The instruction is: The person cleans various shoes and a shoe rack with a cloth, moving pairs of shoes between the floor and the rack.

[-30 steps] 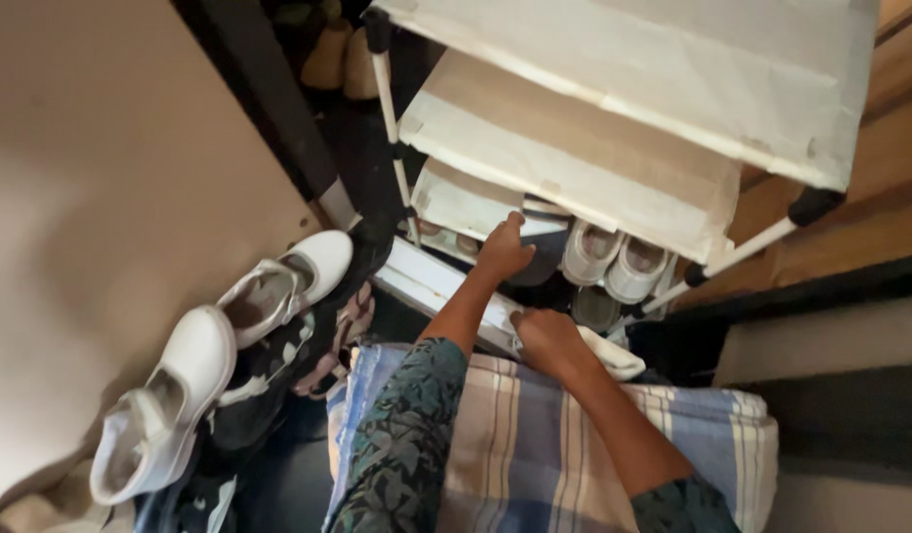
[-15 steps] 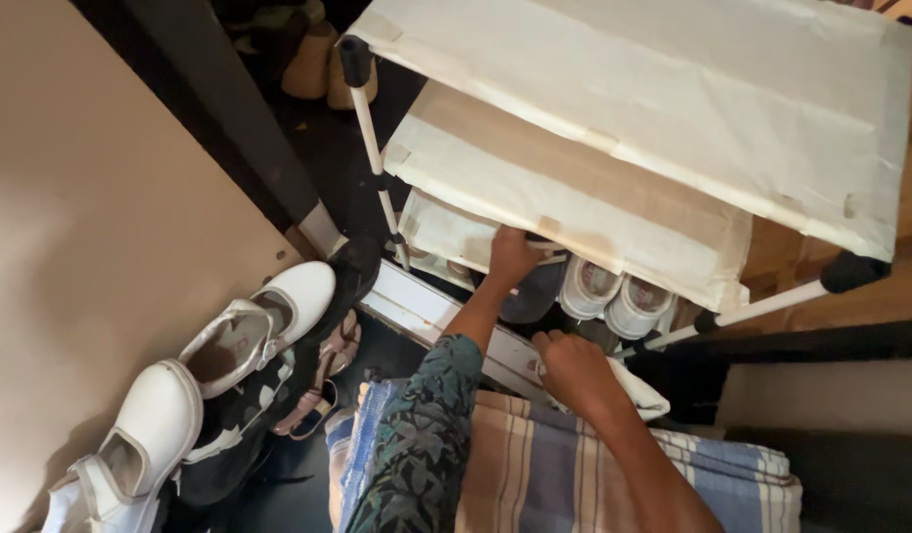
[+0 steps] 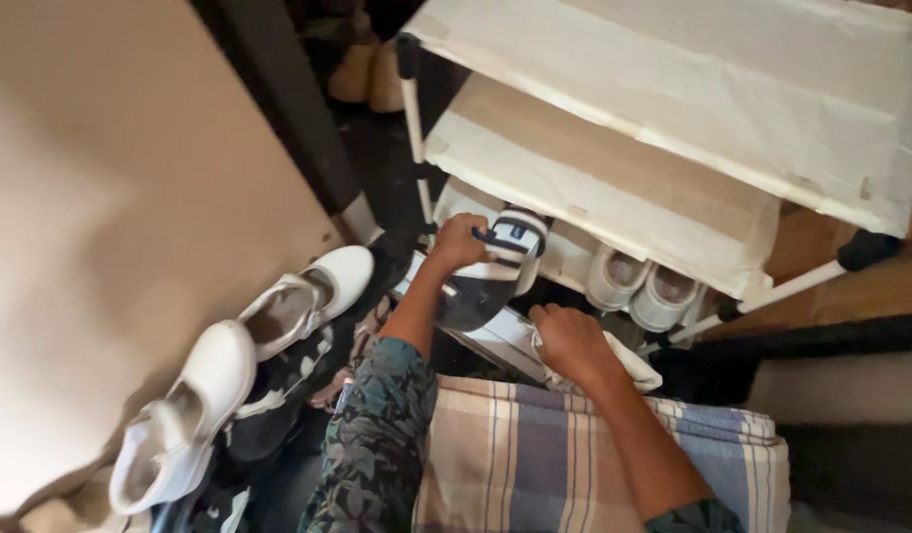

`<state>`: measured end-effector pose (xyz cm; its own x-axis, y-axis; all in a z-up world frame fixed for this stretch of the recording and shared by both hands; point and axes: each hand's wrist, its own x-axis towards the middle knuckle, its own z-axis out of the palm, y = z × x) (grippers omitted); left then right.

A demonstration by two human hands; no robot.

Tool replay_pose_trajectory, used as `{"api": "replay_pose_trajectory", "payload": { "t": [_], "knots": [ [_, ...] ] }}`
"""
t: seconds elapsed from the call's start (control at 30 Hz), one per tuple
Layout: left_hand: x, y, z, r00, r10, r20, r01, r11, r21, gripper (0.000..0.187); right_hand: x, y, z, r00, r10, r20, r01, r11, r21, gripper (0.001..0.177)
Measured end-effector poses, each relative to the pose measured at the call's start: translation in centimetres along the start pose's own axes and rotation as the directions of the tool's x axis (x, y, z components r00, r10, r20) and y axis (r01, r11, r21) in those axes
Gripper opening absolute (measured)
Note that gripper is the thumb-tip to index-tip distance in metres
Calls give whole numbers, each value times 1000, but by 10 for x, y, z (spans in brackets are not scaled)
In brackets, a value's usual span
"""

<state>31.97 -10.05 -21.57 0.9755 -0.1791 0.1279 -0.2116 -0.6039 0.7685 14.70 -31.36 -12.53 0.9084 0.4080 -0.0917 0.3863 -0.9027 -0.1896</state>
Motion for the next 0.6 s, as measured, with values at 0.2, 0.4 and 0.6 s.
{"api": "replay_pose_trajectory", "payload": {
  "t": [0.2, 0.4, 0.6],
  "knots": [
    [-50, -13, -83, 990, -115, 82, 113, 993, 25, 39, 2, -30, -12, 999, -32, -11, 32, 998, 52, 25],
    [-133, -13, -174, 985, 98, -145, -85, 992, 91, 45, 5, -26, 3, 997, -57, -43, 56, 998, -27, 18],
    [-251, 30, -268, 884, 192, -427, -197, 980, 33, 41, 1, -26, 3, 1000, -8, 26, 10, 998, -67, 39]
  ]
}}
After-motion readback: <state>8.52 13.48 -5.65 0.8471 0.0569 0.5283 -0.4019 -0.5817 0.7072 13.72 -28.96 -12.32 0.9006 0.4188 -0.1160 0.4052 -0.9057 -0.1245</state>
